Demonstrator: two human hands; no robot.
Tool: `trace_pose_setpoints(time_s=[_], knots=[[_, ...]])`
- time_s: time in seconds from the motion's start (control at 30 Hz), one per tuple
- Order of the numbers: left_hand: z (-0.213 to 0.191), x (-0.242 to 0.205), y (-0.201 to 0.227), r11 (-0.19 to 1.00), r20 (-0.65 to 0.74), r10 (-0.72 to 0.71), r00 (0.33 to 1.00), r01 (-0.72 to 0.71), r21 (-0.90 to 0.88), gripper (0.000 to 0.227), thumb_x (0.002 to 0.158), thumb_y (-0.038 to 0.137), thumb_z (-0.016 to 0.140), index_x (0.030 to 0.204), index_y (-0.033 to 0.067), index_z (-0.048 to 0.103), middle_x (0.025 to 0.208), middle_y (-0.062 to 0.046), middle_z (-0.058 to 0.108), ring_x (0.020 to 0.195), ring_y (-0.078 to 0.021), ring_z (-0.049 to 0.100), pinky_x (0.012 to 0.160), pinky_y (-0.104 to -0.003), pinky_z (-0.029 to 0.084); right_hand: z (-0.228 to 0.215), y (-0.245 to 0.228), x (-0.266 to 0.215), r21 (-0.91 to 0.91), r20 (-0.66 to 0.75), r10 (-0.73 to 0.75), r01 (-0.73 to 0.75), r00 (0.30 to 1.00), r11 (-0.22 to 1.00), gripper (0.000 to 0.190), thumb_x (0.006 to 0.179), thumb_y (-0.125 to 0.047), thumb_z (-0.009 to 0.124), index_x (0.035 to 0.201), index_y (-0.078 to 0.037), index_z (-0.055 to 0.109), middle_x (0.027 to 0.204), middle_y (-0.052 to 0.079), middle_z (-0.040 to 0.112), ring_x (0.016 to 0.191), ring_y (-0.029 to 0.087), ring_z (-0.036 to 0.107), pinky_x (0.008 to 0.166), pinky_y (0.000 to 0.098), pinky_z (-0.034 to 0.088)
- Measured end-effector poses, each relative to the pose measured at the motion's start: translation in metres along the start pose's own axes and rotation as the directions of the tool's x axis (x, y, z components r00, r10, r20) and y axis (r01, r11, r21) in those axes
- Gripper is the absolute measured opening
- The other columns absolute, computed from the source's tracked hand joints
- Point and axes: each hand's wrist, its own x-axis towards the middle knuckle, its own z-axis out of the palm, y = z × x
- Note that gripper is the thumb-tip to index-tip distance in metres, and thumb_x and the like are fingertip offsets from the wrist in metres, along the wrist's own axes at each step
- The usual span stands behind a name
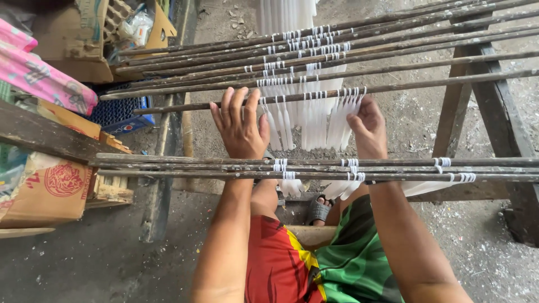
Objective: Organizing and spacing out bundles of candle wicks on wooden rods for preparation.
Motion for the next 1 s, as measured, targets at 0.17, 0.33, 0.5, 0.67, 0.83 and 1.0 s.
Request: trace_pose_setpoints(time_s=[0.17,0.33,0.5,0.67,0.83,1.0], knots=[[0.0,0.0,0.002,1.0,-0.012,-0.004,1.0,0.004,-0.003,0.053,0.07,0.023,0.064,0.12,0.0179,0.047,0.121,-0.006,0.045,0.122,-0.0276,0.034,0.103,-0.052,0.007,0.003,0.001,-0.001,0.003,0.081,0.042,-0.043,0.996,0.999,0.032,0.083,-0.001,0.048,0.113,0.003,0.04,0.096,0.015,0.047,0.096,0.025,0.047,0.09,0.0399,0.038],[-0.005,0.003,0.006,1.0,-0.047,-0.009,0.999,0.008,-0.02,0.049,0.07,0.02,0.063,0.117,0.0154,0.048,0.12,-0.007,0.046,0.121,-0.0279,0.035,0.103,-0.052,0.009,0.007,-0.005,0.004,0.117,0.057,0.058,-0.065,0.997,0.991,0.026,0.079,-0.005,0.06,0.102,0.002,0.048,0.087,0.009,0.054,0.084,0.013,0.055,0.08,0.0296,0.046],[-0.005,0.003,0.007,1.0,-0.048,-0.016,0.999,0.016,-0.018,0.05,0.07,0.019,0.064,0.117,0.0155,0.049,0.12,-0.007,0.046,0.121,-0.028,0.035,0.103,-0.051,0.009,0.0,0.013,0.005,0.108,0.05,0.008,-0.013,0.999,0.994,0.018,0.081,-0.005,0.06,0.096,0.0,0.052,0.083,0.007,0.055,0.079,0.011,0.055,0.074,0.0258,0.046],[-0.003,0.003,0.007,0.999,-0.038,-0.021,0.999,0.02,-0.027,0.051,0.069,0.018,0.065,0.117,0.0154,0.048,0.121,-0.007,0.045,0.122,-0.0282,0.034,0.103,-0.051,0.008,-0.012,0.036,0.01,0.009,0.067,-0.007,0.006,0.998,1.0,0.02,0.081,-0.009,0.063,0.093,0.002,0.051,0.079,0.009,0.054,0.076,0.013,0.052,0.069,0.0275,0.045],[-0.004,0.003,0.007,1.0,-0.031,-0.016,0.999,0.015,-0.027,0.053,0.068,0.016,0.066,0.118,0.015,0.048,0.122,-0.008,0.044,0.123,-0.029,0.033,0.103,-0.052,0.007,-0.003,0.022,0.011,-0.031,0.079,-0.051,0.053,0.996,0.998,0.018,0.082,-0.009,0.063,0.091,0.002,0.052,0.079,0.01,0.054,0.077,0.014,0.053,0.069,0.028,0.045],[-0.004,0.003,0.008,1.0,-0.032,-0.019,0.999,0.018,-0.026,0.053,0.068,0.016,0.067,0.117,0.0152,0.048,0.121,-0.007,0.045,0.123,-0.0285,0.032,0.103,-0.051,0.005,0.017,-0.019,0.007,-0.011,0.071,-0.077,0.078,0.995,0.997,0.02,0.082,-0.012,0.062,0.091,0.003,0.053,0.08,0.012,0.057,0.078,0.014,0.054,0.071,0.0265,0.044]])
